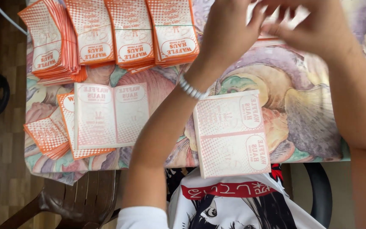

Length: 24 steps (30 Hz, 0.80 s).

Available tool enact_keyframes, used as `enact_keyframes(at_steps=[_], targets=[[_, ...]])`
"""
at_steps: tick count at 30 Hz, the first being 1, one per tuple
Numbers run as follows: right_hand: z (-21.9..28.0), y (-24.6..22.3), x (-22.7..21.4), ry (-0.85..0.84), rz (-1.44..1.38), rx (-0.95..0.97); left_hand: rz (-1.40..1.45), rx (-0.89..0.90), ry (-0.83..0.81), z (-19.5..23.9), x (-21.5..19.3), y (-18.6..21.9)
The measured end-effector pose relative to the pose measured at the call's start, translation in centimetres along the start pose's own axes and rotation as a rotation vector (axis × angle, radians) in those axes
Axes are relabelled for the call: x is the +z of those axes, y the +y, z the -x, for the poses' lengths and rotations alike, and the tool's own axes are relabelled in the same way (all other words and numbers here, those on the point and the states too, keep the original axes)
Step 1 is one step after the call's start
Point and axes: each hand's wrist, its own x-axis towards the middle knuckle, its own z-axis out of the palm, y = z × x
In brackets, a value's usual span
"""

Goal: Folding printed paper sheets into bags and organizing them into stacks on a table.

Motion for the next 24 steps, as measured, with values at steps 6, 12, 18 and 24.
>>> enact_keyframes(at_steps=[6,12,18,24], targets=[[-0.5,-6.6,6.0,-0.316,0.162,-0.150,0.015,-0.086,-0.265,9.5,-12.8,4.7],[3.8,-5.7,12.1,-0.303,0.227,-0.209,-0.122,-0.144,-0.595,18.3,-13.2,1.6],[5.5,-3.5,13.4,-0.232,0.335,-0.325,-0.302,0.015,-0.719,18.6,-12.6,1.8],[6.9,-2.1,11.4,-0.223,0.347,-0.315,-0.387,0.095,-0.760,18.5,-11.5,1.1]])
